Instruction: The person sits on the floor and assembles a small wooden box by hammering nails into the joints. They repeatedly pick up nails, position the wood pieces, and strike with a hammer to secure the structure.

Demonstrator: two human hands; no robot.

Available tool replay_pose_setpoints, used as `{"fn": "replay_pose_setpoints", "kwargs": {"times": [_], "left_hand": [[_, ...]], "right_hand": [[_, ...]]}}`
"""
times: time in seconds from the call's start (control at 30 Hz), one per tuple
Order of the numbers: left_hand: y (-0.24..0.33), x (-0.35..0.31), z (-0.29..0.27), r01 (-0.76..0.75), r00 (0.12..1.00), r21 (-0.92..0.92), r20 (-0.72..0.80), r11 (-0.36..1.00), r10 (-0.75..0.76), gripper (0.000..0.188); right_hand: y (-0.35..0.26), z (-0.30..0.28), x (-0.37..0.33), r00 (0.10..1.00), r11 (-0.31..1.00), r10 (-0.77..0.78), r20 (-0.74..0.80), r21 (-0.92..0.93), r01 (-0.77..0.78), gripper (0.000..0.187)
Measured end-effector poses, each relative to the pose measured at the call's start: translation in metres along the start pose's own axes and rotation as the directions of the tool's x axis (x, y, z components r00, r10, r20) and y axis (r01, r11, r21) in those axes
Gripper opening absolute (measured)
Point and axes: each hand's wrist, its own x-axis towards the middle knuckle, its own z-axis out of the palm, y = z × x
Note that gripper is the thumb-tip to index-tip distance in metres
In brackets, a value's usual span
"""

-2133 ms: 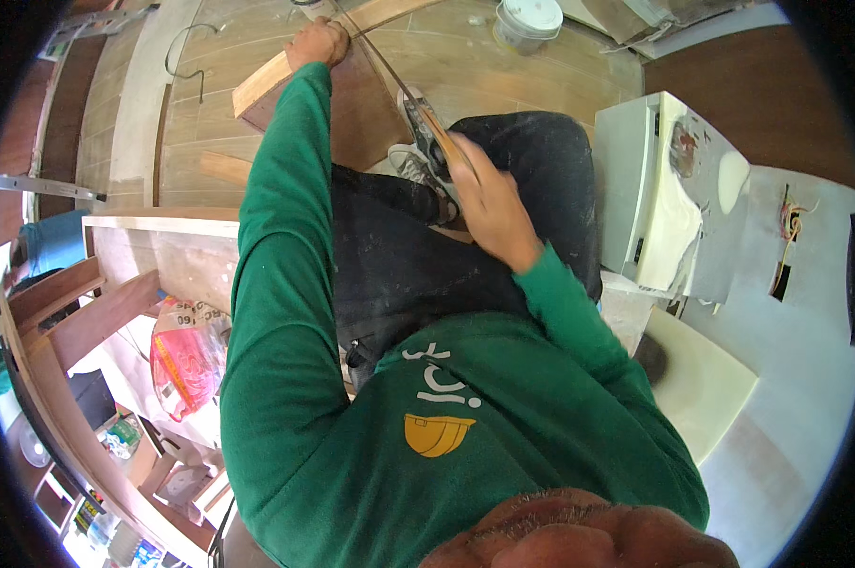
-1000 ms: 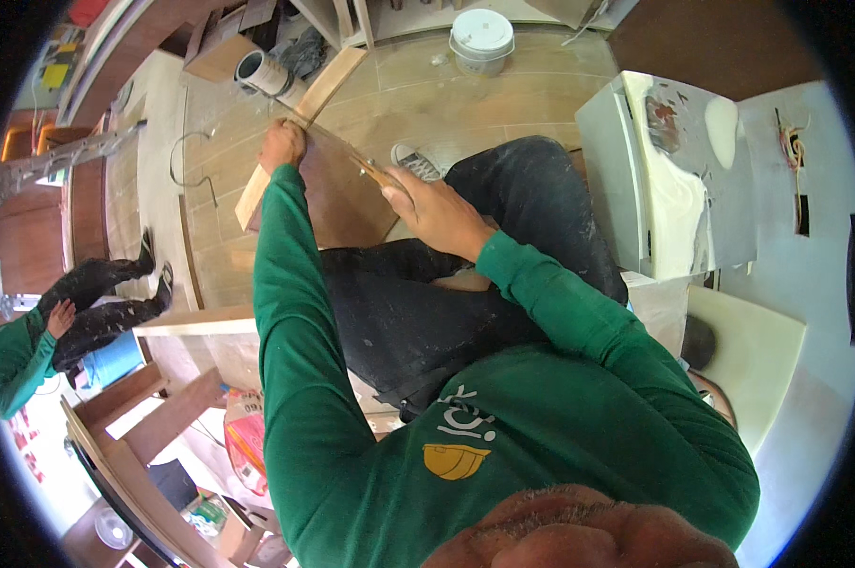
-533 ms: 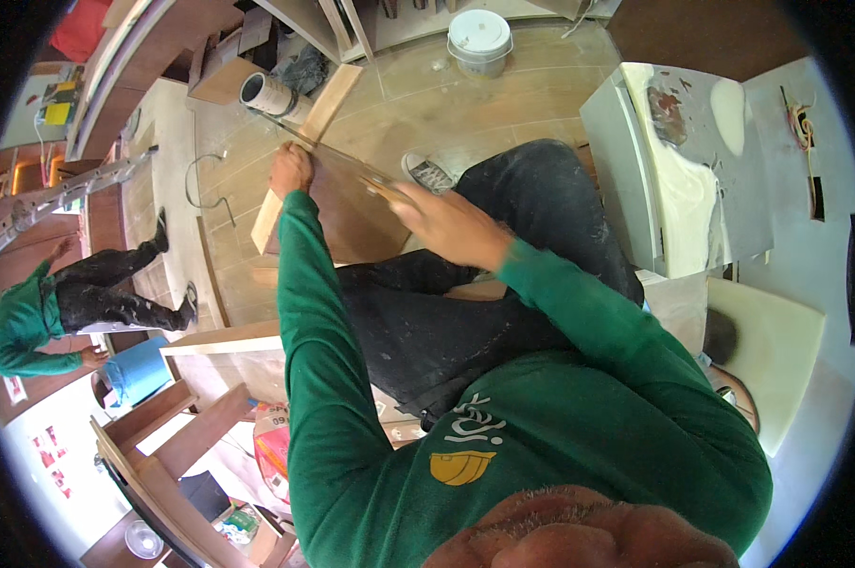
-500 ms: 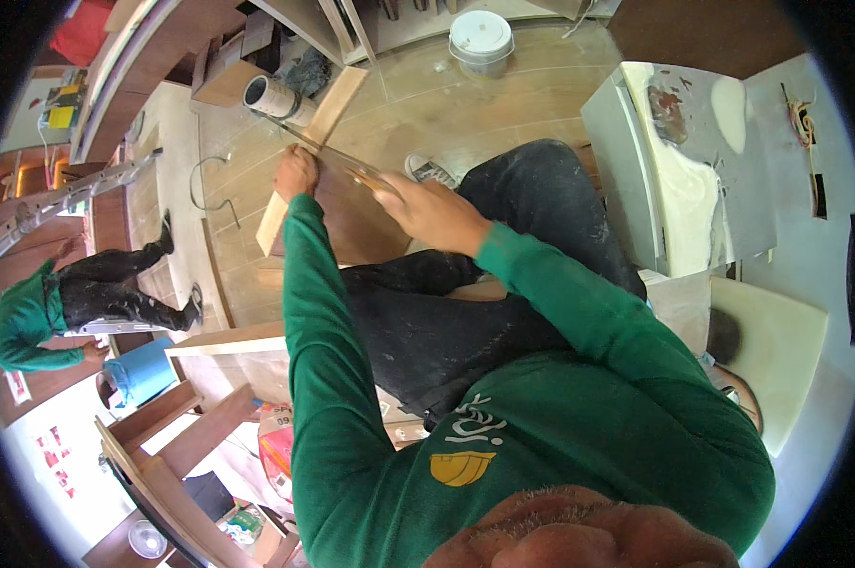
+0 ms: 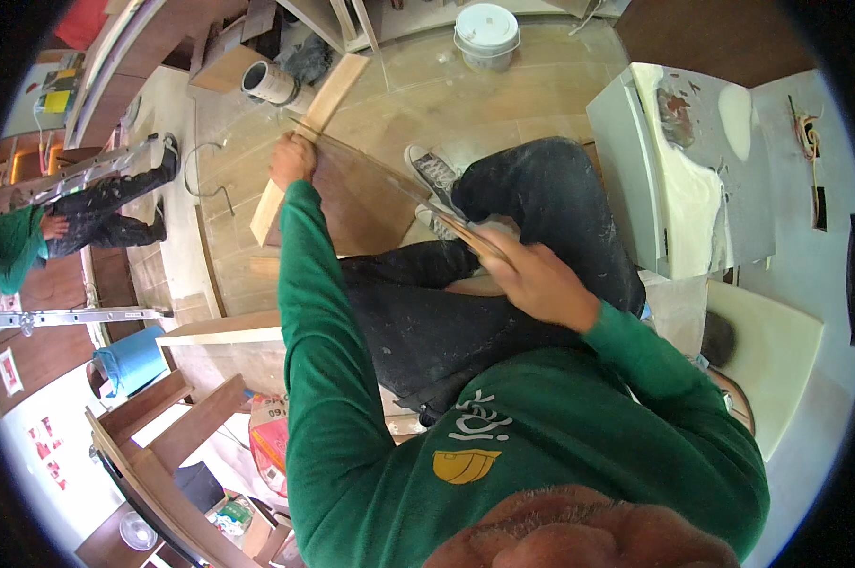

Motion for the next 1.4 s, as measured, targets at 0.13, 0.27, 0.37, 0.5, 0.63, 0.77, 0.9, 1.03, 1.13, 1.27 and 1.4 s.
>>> {"fn": "replay_pose_setpoints", "kwargs": {"times": [0.13,0.27,0.37,0.5,0.63,0.77,0.9,1.03,1.13,1.27,1.4], "left_hand": [[0.014,-0.013,-0.005,-0.061,0.997,-0.026,-0.055,0.998,0.06,0.049],[0.016,-0.014,-0.013,-0.051,0.996,-0.023,-0.08,0.998,0.049,0.05],[0.016,-0.015,-0.009,0.001,0.999,-0.037,-0.042,0.999,-0.003,0.05],[0.005,-0.02,-0.012,0.035,0.999,-0.052,-0.019,0.998,-0.036,0.051],[0.015,-0.025,-0.015,0.024,0.999,-0.064,-0.021,0.998,-0.025,0.051],[0.018,-0.035,-0.02,-0.008,0.996,-0.003,-0.085,1.0,0.008,0.049],[0.028,-0.034,-0.021,-0.04,0.995,-0.015,-0.088,0.999,0.039,0.047],[0.026,-0.021,-0.019,-0.005,0.998,-0.11,-0.058,0.994,-0.002,0.049],[0.017,-0.021,-0.019,0.027,0.999,-0.083,-0.032,0.996,-0.03,0.049],[0.013,-0.022,-0.016,0.002,0.998,-0.063,-0.066,0.998,-0.006,0.048],[0.012,-0.029,-0.015,-0.04,0.989,-0.048,-0.147,0.998,0.033,0.047]], "right_hand": [[0.003,0.053,0.147,0.996,0.996,-0.077,-0.034,-0.042,0.075,0.048],[-0.017,0.065,0.19,0.999,0.994,-0.05,-0.02,-0.099,0.048,0.05],[-0.013,0.051,0.148,0.999,0.999,-0.042,-0.003,-0.033,0.042,0.045],[0.002,0.01,0.015,0.999,0.999,0.038,0.027,-0.019,-0.037,0.043],[-0.003,-0.01,-0.033,0.999,0.997,0.013,-0.03,-0.076,-0.015,0.043],[0.018,0.044,0.094,0.999,0.999,-0.042,0.006,-0.003,0.042,0.042],[0.003,0.073,0.175,0.989,0.991,-0.13,-0.072,-0.045,0.127,0.043],[0.002,0.058,0.14,0.993,0.996,-0.086,-0.075,-0.019,0.085,0.041],[0.003,0.022,0.04,1.0,0.999,0.016,0.013,-0.034,-0.015,0.044],[-0.005,-0.009,-0.033,0.998,0.998,0.047,0.03,-0.052,-0.045,0.049],[0.004,0.036,0.076,1.0,1.0,0.012,0.019,0.006,-0.012,0.042]]}}
